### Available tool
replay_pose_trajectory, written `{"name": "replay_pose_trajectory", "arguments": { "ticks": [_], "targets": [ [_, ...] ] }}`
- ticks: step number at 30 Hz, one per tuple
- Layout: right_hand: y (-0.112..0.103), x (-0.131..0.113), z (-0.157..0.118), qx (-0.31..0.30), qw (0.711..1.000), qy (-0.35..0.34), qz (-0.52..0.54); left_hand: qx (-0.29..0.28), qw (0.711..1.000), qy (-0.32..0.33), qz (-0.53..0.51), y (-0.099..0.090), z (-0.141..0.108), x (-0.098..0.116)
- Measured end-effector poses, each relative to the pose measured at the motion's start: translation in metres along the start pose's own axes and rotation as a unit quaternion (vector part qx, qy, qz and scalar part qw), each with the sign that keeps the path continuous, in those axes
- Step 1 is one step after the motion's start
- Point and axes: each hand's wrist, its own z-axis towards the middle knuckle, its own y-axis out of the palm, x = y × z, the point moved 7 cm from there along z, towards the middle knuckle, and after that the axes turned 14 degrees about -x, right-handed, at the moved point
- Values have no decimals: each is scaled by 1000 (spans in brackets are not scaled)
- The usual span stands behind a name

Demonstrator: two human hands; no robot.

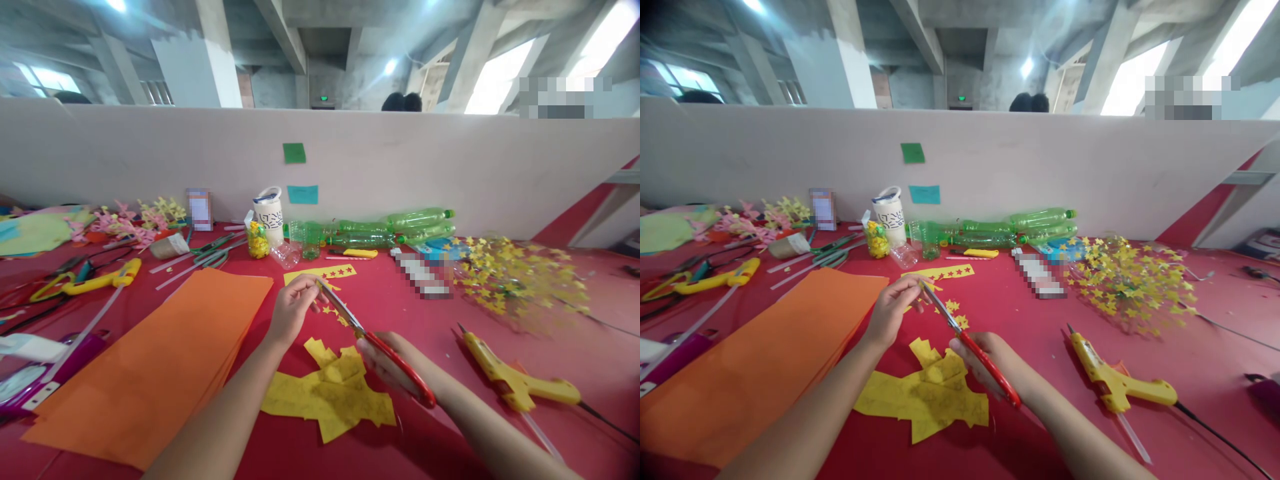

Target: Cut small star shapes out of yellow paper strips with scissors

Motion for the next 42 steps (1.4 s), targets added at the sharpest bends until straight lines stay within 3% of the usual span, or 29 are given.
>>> {"name": "replay_pose_trajectory", "arguments": {
  "ticks": [11, 18, 23, 27, 30, 33, 35, 37, 40, 42],
  "targets": [
    [-3, 5, 2, 16, 999, 39, -3, 15, 999, -21, -28, 0, -2, -7],
    [-8, 6, 2, 39, 999, 14, 6, 24, 997, -31, -72, -1, -2, -12],
    [-29, 0, 0, 145, 988, -30, 40, -82, 988, -86, -98, 25, -4, -19],
    [-30, -1, 5, 152, 983, -63, 82, -207, 966, -135, -79, 62, -12, -26],
    [-32, 0, 6, 175, 979, -70, 73, -234, 959, -153, -34, 71, -13, -30],
    [-41, 1, 3, 218, 971, -77, 59, -195, 964, -104, 149, 57, -5, -24],
    [-48, 5, 1, 235, 967, -73, 65, -172, 931, -79, 312, 48, 0, -22],
    [-54, 9, 0, 242, 965, -68, 73, -186, 877, -53, 439, 49, 2, -25],
    [-59, 13, 0, 247, 963, -65, 82, -216, 809, -45, 544, 58, 2, -38],
    [-60, 13, 0, 250, 962, -64, 85, -215, 785, -42, 579, 61, 3, -43]
  ]
}}
